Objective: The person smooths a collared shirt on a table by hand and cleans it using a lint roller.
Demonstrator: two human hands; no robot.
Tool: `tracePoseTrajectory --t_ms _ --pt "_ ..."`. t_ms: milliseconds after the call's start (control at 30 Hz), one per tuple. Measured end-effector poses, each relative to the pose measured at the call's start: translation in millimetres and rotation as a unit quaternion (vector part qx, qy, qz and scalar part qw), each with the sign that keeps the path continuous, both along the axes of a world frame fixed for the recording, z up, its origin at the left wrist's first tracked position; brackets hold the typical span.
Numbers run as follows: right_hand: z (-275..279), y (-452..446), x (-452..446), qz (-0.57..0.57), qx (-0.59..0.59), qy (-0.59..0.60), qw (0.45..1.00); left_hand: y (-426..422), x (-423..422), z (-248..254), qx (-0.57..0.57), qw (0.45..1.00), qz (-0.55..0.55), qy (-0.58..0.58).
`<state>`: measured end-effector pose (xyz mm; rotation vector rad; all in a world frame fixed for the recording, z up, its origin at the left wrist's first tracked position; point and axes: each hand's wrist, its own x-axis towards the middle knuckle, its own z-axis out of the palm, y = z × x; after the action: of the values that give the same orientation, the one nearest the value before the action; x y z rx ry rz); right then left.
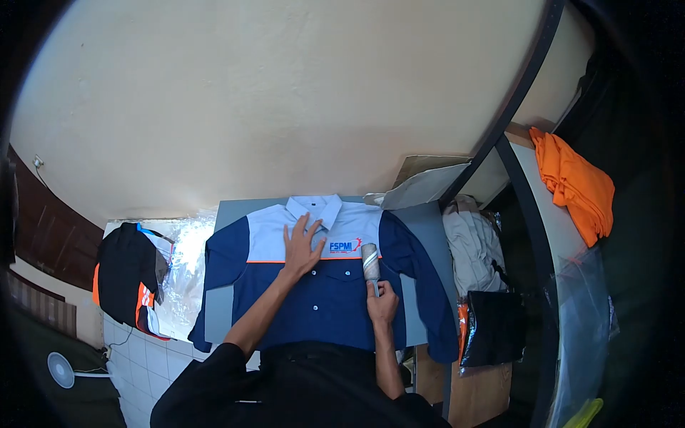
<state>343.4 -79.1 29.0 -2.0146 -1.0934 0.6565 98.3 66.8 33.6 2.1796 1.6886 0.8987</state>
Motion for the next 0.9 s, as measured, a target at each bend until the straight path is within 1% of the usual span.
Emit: tracePoseTrajectory --t_ms 33,133,167,233,267,333,367,400,433,467,500,533,567,600,633,700,733,900 --pt "0.9 0.1 -0.5 -0.006 -0.016 -0.001 1.0 -3.2 -5.9 -2.9 0.016 1.0 0.024 -0.009" --pt "-1.7 -3.8 -4.7 0.025 0.086 -0.122 0.989 -19.6 -32.2 -9.0 -0.052 0.994 0.062 0.072" --pt "-0.4 -5.0 -6.5 0.019 0.044 -0.132 0.99 -24.6 -40.8 -12.2 -0.061 0.991 0.064 0.096" --pt "26.4 -9.0 -14.5 0.009 -0.04 -0.151 0.988 -31.5 -51.7 -19.8 -0.055 0.991 0.049 0.108" --pt "36.7 -7.0 -9.8 0.017 0.038 -0.173 0.984 -33.8 -55.8 -23.2 -0.053 0.991 0.041 0.115" --pt "66.1 1.1 7.0 0.034 0.191 -0.21 0.958 -35.6 -55.3 -24.0 -0.052 0.991 0.05 0.113" --pt "120.5 7.0 8.6 0.014 0.267 -0.095 0.959 -34.1 -52.4 -23.8 -0.05 0.991 0.054 0.113" --pt "195.5 -0.5 7.8 0.024 0.352 -0.036 0.935 -33.7 -50.7 -24.6 -0.05 0.991 0.058 0.113" --pt "238.8 -19.9 31.0 0.018 0.424 -0.183 0.887 -33.5 -49.5 -25.9 -0.051 0.99 0.06 0.116" --pt "300.1 -34.5 36.3 0.032 0.532 -0.154 0.832 -32.4 -49.2 -25.2 -0.051 0.989 0.063 0.121" --pt "361.1 -55.6 42.6 0.07 0.651 -0.136 0.744 -32.5 -48.4 -24.0 -0.052 0.989 0.063 0.124" --pt "408.4 -76.1 44.7 0.115 0.75 -0.131 0.638 -32.0 -48.3 -26.1 -0.046 0.989 0.061 0.127" --pt "445.4 -91.6 40.1 0.16 0.815 -0.126 0.543 -30.1 -49.5 -29.5 -0.039 0.989 0.061 0.13" --pt "474.2 -98.8 31.1 0.146 0.877 -0.051 0.455 -31.6 -51.8 -30.9 -0.033 0.989 0.059 0.132" --pt "487.1 -106.0 24.2 0.191 0.893 -0.074 0.401 -33.5 -53.3 -30.3 -0.039 0.988 0.062 0.134" --pt "491.8 -107.5 10.4 0.294 0.865 -0.141 0.382 -32.6 -50.3 -28.4 -0.045 0.989 0.062 0.127" --pt "490.6 -104.6 4.3 0.319 0.856 -0.154 0.376 -31.3 -49.7 -28.3 -0.042 0.989 0.061 0.128" --pt "492.0 -99.5 -12.5 0.354 0.845 -0.17 0.363 -33.3 -50.2 -30.2 -0.038 0.989 0.064 0.128"
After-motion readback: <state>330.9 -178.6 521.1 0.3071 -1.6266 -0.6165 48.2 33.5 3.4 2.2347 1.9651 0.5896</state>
